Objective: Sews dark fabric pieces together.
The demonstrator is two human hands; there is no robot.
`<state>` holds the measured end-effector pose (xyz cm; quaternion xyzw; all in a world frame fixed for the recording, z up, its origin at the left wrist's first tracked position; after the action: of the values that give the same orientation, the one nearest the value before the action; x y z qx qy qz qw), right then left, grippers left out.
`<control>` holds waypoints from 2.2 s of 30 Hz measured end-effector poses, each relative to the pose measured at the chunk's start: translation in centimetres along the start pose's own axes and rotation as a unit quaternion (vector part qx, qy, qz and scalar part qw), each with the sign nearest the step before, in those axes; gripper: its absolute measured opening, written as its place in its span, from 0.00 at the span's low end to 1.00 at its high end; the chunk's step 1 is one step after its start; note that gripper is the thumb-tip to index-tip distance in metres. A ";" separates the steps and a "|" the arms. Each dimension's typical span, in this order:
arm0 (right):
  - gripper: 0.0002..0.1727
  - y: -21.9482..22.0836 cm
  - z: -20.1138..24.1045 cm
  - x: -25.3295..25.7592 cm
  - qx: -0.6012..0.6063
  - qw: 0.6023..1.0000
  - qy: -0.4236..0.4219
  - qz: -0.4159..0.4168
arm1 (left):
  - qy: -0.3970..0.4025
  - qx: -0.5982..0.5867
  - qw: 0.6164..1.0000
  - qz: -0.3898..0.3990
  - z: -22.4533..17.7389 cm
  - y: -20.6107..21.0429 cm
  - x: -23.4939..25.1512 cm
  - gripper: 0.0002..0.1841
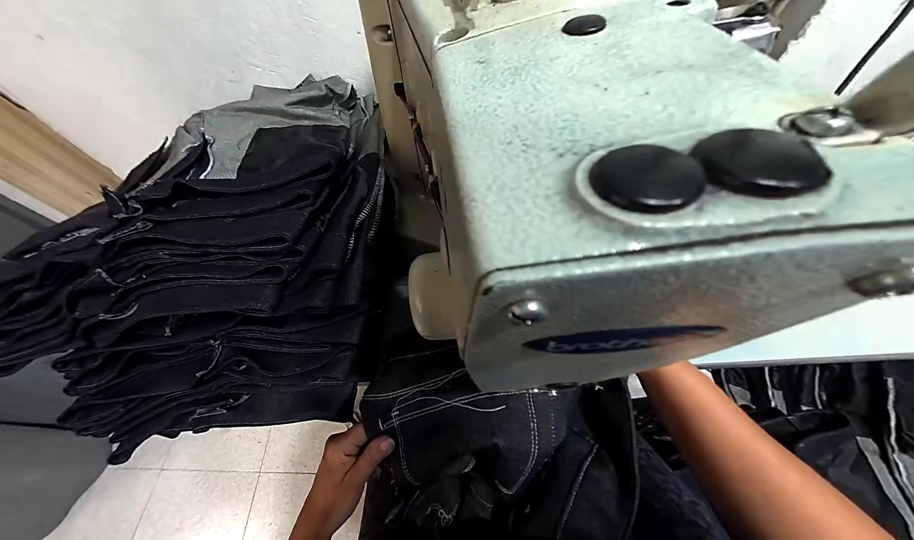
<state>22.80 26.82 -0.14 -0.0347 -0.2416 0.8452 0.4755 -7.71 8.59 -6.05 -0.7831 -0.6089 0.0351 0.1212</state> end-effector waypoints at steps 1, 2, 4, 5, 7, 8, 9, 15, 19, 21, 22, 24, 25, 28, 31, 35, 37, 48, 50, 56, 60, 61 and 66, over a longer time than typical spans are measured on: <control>0.04 0.0 1.6 -0.6 -0.005 0.999 0.040 0.018 | 0.002 -0.002 1.000 0.003 0.0 0.0 0.1 0.12; 0.06 -0.2 2.9 -1.2 -0.004 0.996 0.085 0.029 | 0.003 -0.004 1.000 0.004 -0.1 0.0 0.1 0.12; 0.07 -0.7 4.6 -2.6 -0.008 0.997 0.081 0.015 | -0.002 -0.004 1.000 0.001 -0.2 -0.2 0.0 0.12; 0.06 -1.3 5.7 -3.7 -0.026 0.999 0.030 -0.020 | -0.006 0.000 1.000 -0.001 -0.2 -0.4 0.0 0.12; 0.09 -2.1 6.2 -5.5 -0.065 0.996 -0.045 -0.042 | -0.012 0.017 1.000 -0.002 -0.3 -0.8 -0.2 0.13; 0.13 -2.5 5.7 -6.1 -0.087 0.994 -0.042 -0.048 | -0.013 0.027 1.000 -0.001 -0.5 -1.1 -0.3 0.15; 0.17 -2.9 4.8 -6.7 -0.093 0.994 -0.027 -0.059 | -0.016 0.039 0.999 0.001 -0.7 -1.4 -0.5 0.16; 0.30 -3.0 -0.2 -11.3 -0.036 0.996 0.029 -0.080 | -0.040 0.008 0.993 0.108 -2.8 -1.3 -2.1 0.22; 0.40 -0.3 -0.4 -13.2 0.017 0.995 0.043 -0.086 | -0.024 0.014 0.970 0.242 -5.7 2.6 -2.3 0.21; 0.44 0.9 -0.3 -13.6 0.028 0.993 0.054 -0.098 | -0.019 0.030 0.960 0.279 -6.7 4.6 -2.2 0.20; 0.43 1.3 -0.3 -13.7 0.025 0.992 0.061 -0.105 | -0.015 0.038 0.957 0.287 -7.1 5.4 -2.0 0.19; 0.39 1.6 -0.6 -13.8 0.014 0.991 0.069 -0.118 | -0.007 0.050 0.954 0.294 -7.7 7.1 -1.7 0.19; 0.36 1.6 -0.9 -13.8 0.009 0.990 0.072 -0.123 | -0.007 0.055 0.954 0.294 -7.9 7.8 -1.5 0.18; 0.28 1.5 -1.8 -13.8 0.018 0.987 0.092 -0.134 | -0.043 0.038 0.966 0.253 -7.6 9.3 -0.5 0.16; 0.18 2.0 -3.0 -13.6 0.103 0.975 0.127 -0.148 | -0.104 0.000 0.983 0.152 -6.7 9.9 0.9 0.21; 0.14 3.9 -5.0 -12.5 0.363 0.897 0.182 -0.174 | -0.194 0.063 0.979 0.029 -6.5 10.1 3.7 0.32; 0.15 3.0 -6.3 -11.4 0.403 0.889 0.188 -0.114 | -0.241 0.060 0.968 -0.040 -6.3 9.2 4.8 0.29; 0.24 -0.1 -5.2 -10.8 -0.092 0.961 0.039 0.258 | -0.293 0.192 0.897 0.271 -4.1 0.8 -3.7 0.31; 0.23 -1.2 -0.6 -11.3 -0.285 0.952 -0.030 0.112 | -0.235 0.297 0.907 0.183 -7.8 -1.5 -0.7 0.26; 0.15 9.6 12.4 -15.1 -0.387 0.875 -0.247 0.155 | -0.120 0.162 0.958 0.205 -7.6 5.4 11.3 0.13; 0.18 10.4 13.2 -15.3 -0.436 0.847 -0.277 0.125 | -0.081 0.017 0.962 0.260 -6.6 8.9 11.3 0.08; 0.20 8.9 13.6 -15.0 -0.441 0.854 -0.263 0.085 | -0.061 0.014 0.962 0.265 -6.5 9.1 11.0 0.09; 0.17 3.7 13.0 -13.7 -0.459 0.852 -0.237 -0.083 | -0.009 0.037 0.966 0.254 -7.0 9.3 10.6 0.12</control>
<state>23.64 9.10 7.38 -0.0272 -0.7093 0.5785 0.4019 5.18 15.61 -0.40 -0.9068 -0.3890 0.0948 0.1317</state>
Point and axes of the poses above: each hand's wrist, its own x-axis towards the middle knuckle, its own y-axis out of the palm, z = x × y, the point moved 10 cm from there along x, towards the middle knuckle, and after that the axes turned 14 degrees about z, right-handed, at the moved point
